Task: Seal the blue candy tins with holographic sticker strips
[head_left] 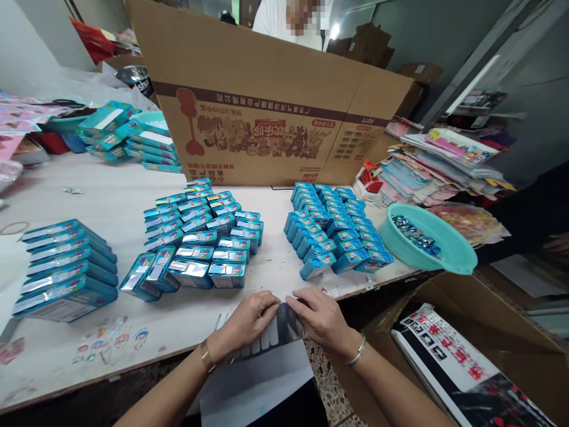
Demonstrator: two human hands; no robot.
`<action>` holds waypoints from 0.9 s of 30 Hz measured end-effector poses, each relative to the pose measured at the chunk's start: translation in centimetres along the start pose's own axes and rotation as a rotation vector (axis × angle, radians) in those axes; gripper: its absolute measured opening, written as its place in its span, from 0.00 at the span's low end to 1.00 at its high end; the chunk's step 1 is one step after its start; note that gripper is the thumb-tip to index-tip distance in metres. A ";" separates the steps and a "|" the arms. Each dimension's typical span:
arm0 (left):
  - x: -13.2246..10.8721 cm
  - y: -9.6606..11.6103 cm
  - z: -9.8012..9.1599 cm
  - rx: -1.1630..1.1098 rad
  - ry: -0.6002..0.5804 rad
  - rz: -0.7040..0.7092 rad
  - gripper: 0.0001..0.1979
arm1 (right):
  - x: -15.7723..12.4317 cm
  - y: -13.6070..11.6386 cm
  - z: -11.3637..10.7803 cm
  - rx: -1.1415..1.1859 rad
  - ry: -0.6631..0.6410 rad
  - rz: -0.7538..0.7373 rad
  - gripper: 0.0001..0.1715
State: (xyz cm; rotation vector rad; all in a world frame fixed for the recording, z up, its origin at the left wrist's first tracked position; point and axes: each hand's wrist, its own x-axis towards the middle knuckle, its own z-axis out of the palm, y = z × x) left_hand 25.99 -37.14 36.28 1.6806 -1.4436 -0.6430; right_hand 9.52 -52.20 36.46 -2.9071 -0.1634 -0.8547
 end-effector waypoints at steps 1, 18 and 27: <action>0.0 0.1 0.0 0.002 0.008 0.002 0.15 | 0.0 -0.2 -0.1 -0.013 0.010 -0.012 0.20; 0.3 0.3 -0.3 0.021 0.061 -0.053 0.15 | -0.9 -1.8 -0.5 -0.180 -0.018 -0.049 0.22; 0.5 0.5 0.0 0.028 0.056 -0.089 0.15 | -0.8 -2.2 -1.3 -0.112 -0.032 -0.007 0.22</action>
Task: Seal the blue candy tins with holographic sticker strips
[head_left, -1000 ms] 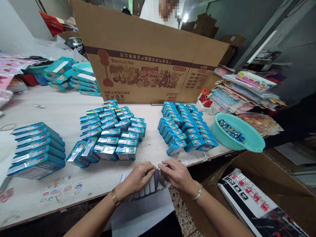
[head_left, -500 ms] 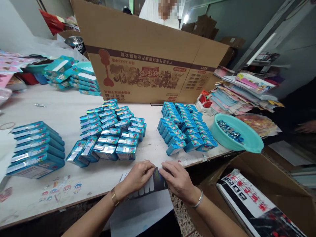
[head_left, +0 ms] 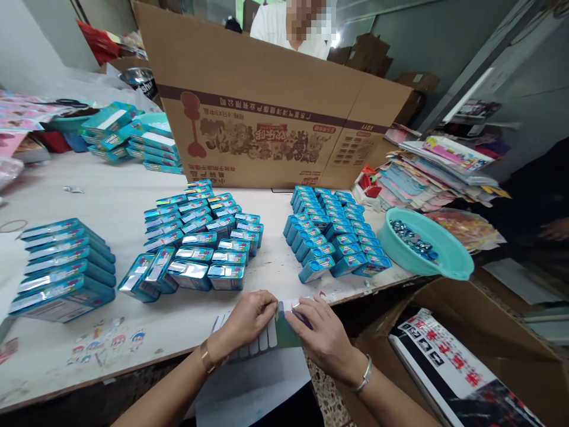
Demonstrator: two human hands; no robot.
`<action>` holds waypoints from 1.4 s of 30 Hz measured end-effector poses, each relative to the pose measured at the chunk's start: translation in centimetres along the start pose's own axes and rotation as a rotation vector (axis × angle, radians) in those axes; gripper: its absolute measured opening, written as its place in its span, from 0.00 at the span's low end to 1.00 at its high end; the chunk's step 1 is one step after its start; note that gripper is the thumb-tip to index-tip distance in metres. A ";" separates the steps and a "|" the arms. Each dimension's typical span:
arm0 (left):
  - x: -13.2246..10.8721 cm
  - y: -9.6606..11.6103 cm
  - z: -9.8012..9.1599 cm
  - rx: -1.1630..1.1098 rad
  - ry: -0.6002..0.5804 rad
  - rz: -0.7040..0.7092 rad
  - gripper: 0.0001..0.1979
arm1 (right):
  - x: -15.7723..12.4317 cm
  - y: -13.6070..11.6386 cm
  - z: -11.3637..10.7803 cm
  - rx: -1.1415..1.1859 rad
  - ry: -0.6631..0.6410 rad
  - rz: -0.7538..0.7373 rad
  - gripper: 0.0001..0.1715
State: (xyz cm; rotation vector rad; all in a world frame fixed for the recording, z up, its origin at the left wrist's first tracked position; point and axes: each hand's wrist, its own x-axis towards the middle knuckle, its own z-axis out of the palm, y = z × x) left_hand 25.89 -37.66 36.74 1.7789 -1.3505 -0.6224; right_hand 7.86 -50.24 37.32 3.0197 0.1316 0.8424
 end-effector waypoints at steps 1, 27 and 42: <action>0.0 0.0 0.0 0.003 0.002 -0.006 0.15 | 0.1 0.0 0.0 0.000 0.006 0.000 0.21; 1.6 5.5 2.9 -0.652 0.116 -0.208 0.32 | 4.2 3.8 -6.9 1.105 0.043 1.115 0.24; 8.1 3.9 4.2 -0.071 0.297 -0.176 0.13 | 3.2 7.6 -0.2 0.578 0.280 1.152 0.19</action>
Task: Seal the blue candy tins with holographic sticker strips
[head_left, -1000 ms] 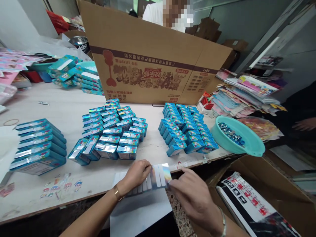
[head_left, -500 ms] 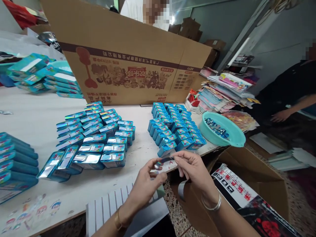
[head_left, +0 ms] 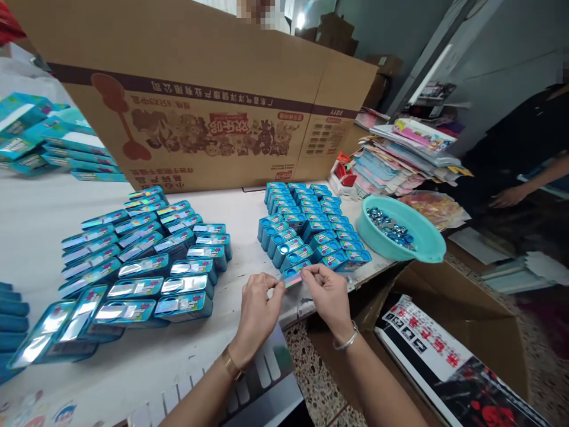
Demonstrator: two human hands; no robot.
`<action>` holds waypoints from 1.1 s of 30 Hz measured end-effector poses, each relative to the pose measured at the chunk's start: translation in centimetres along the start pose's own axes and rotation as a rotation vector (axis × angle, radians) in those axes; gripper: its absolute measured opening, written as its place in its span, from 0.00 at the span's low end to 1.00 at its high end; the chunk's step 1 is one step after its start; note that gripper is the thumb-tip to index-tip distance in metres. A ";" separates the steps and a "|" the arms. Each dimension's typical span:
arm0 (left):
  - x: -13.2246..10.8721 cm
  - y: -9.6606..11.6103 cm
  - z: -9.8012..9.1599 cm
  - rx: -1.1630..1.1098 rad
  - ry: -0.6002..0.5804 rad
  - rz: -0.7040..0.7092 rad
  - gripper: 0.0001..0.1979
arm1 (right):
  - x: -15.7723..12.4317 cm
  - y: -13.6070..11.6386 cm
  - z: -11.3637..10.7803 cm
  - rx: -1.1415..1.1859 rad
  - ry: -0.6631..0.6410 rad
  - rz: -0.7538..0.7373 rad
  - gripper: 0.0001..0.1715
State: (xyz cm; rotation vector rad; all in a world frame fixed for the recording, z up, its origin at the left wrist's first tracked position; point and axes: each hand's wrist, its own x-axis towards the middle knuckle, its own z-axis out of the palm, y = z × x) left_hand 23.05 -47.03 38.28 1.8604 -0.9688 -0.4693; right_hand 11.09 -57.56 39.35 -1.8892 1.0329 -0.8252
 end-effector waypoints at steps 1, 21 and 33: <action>0.3 -0.1 0.2 0.039 -0.002 -0.004 0.13 | 0.2 0.3 0.1 -0.039 0.008 -0.011 0.19; 1.0 -2.5 1.7 0.307 -0.090 -0.011 0.07 | 3.4 1.6 -0.1 -0.055 -0.180 0.131 0.14; -1.0 1.8 0.6 0.074 -0.046 0.196 0.08 | 3.4 -0.9 -1.4 0.262 -0.135 0.129 0.24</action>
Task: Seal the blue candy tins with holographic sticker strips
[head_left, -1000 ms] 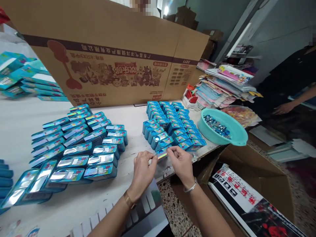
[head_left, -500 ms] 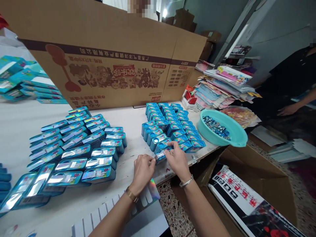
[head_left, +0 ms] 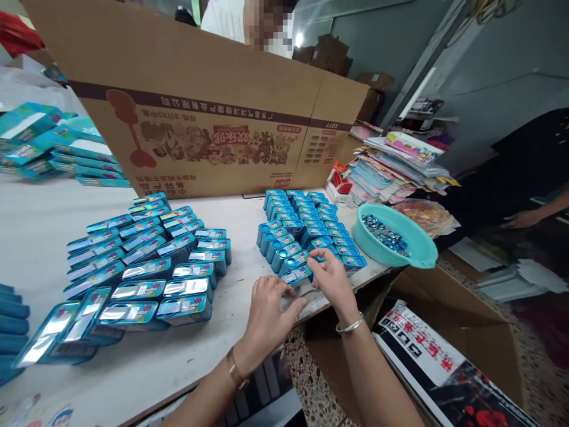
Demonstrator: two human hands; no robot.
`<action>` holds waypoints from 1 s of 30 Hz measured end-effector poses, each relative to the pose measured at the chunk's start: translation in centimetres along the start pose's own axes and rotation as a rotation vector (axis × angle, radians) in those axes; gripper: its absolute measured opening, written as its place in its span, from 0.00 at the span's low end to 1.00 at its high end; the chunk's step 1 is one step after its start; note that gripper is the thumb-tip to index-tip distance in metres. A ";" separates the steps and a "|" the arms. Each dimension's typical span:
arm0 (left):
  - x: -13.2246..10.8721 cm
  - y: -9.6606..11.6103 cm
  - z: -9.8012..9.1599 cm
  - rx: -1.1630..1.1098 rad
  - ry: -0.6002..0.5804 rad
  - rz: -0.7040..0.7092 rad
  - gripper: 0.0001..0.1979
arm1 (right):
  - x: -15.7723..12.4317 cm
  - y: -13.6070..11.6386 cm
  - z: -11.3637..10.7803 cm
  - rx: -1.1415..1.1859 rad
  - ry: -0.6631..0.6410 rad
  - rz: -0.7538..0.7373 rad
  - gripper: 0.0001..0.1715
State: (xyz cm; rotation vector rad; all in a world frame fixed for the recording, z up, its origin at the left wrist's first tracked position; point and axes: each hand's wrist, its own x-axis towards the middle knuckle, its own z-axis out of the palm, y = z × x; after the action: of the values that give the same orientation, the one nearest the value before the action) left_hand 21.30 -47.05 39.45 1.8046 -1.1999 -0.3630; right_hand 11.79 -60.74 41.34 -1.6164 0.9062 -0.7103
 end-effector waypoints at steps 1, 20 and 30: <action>0.3 -0.1 -0.1 -0.011 0.000 -0.006 0.07 | 0.2 -0.1 0.0 0.004 -0.016 0.001 0.25; 6.7 -2.7 0.1 0.211 -0.116 -0.251 0.13 | 5.5 1.1 -0.4 -0.468 -0.136 -0.278 0.24; 6.3 -0.6 -0.7 -0.018 -0.002 -0.184 0.12 | 5.0 1.3 -2.3 -0.084 -0.221 -0.108 0.24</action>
State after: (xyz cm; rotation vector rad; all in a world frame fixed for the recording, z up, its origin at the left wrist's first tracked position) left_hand 25.19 -51.94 40.79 1.9043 -1.0312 -0.4793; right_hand 12.27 -66.37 40.56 -1.7893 0.7006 -0.5604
